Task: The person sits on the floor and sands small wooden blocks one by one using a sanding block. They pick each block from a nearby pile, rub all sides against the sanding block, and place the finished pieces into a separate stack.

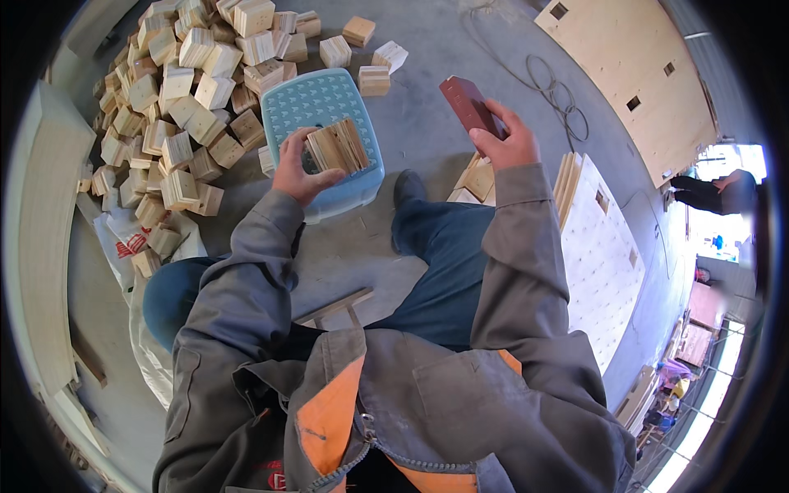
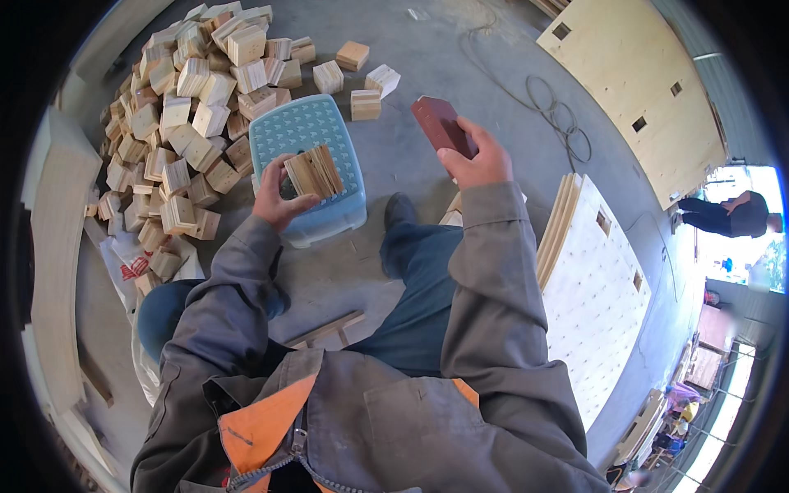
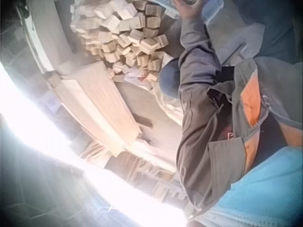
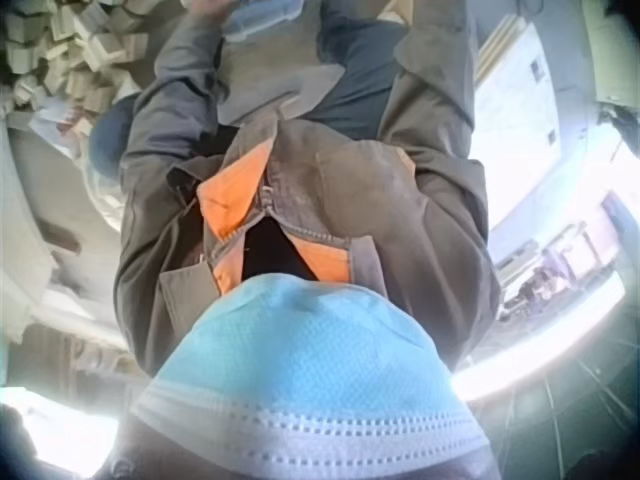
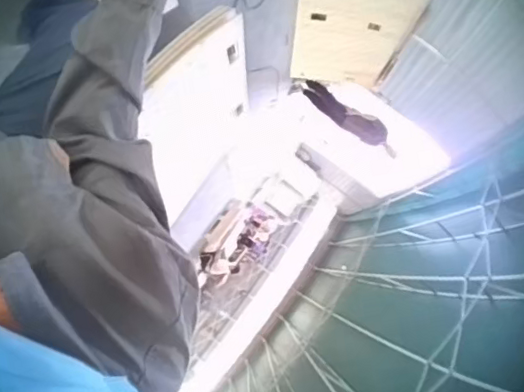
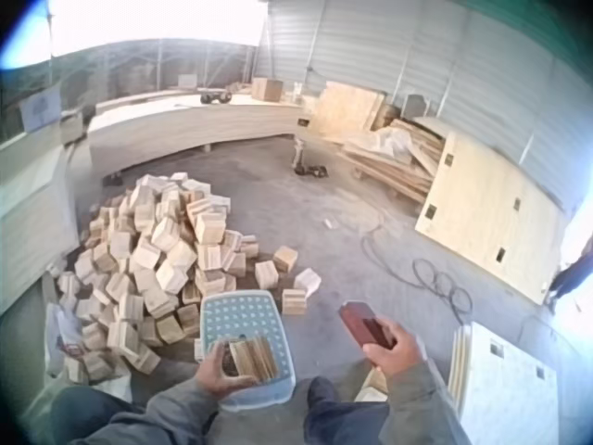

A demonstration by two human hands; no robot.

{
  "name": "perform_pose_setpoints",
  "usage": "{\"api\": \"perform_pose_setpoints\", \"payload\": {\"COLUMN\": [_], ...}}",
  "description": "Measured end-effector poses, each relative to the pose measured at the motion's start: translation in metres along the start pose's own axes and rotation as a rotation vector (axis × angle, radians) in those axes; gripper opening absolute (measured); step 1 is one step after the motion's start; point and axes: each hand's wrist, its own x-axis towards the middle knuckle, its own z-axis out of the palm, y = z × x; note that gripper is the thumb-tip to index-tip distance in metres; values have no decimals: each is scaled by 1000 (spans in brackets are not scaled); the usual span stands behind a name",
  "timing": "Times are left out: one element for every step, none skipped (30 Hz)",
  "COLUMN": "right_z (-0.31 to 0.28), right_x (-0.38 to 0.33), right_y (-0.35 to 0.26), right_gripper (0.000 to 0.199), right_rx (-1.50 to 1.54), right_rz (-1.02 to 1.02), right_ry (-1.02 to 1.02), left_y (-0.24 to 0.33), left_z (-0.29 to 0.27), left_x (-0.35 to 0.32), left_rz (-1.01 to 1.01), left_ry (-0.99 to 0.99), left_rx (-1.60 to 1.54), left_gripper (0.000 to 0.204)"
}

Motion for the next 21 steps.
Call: {"api": "perform_pose_setpoints", "payload": {"right_z": [-2, -3, -5, -4, -3, -2, -2, -2, -2, -4, -6, -8, -6, -4, -3, -3, -3, -3, 2, 8, 13], "right_x": [0, 1, 2, 3, 4, 5, 5, 5, 5, 6, 7, 8, 9, 9, 9, 9, 9, 9, 7, 2, -2], "right_y": [2, 4, 6, 7, 7, 8, 10, 11, 13, 15, 19, 21, 20, 18, 16, 17, 19, 19, 12, 1, -6], "right_gripper": [64, 64, 65, 64, 64, 64, 64, 64, 63, 63, 63, 63, 63, 63, 63, 63, 62, 62, 61, 61, 60], "right_rx": [-9, -19, -29, -30, -31, -32, -49, -66, -82, -102, -122, -143, -126, -109, -93, -120, -146, -172, -134, -96, -58], "right_rz": [-13, -26, -39, -48, -58, -68, -85, -102, -119, -128, -137, -146, -140, -134, -128, -140, -152, -165, -125, -83, -40], "right_ry": [5, 11, 16, 14, 11, 8, 6, 4, 1, -2, -6, -9, -18, -27, -36, -32, -28, -24, -39, -54, -70], "left_y": [11, 18, 18, 17, 16, 14, 16, 18, 20, 33, 41, 34, 29, 24, 18, 17, 16, 16, 15, 16, 16], "left_z": [4, 7, 10, 10, 10, 10, 12, 13, 13, 12, 11, 14, 13, 11, 8, 8, 9, 11, 12, 13, 11], "left_x": [-5, -7, -8, -9, -10, -11, -10, -10, -10, -9, -8, -5, -1, 1, 2, 3, 4, 5, 4, 3, 2], "left_rz": [44, 88, 60, 30, 0, -35, -72, -109, -152, -194, -235, -250, -266, -281, -274, -269, -264, -181, -101, -25, -11], "left_ry": [13, 27, 16, 15, 13, 5, -3, -10, -17, -23, -30, -36, -32, -28, -19, -17, -14, 13, 44, 73, 93], "left_rx": [45, 89, 30, -26, -82, -141, -204, -267, -294, -322, -352, -402, -446, -491, -451, -416, -382, -358, -328, -296, -255], "left_gripper": [97, 95, 96, 97, 98, 100, 102, 104, 108, 111, 114, 120, 125, 130, 132, 134, 135, 135, 135, 136, 135]}}
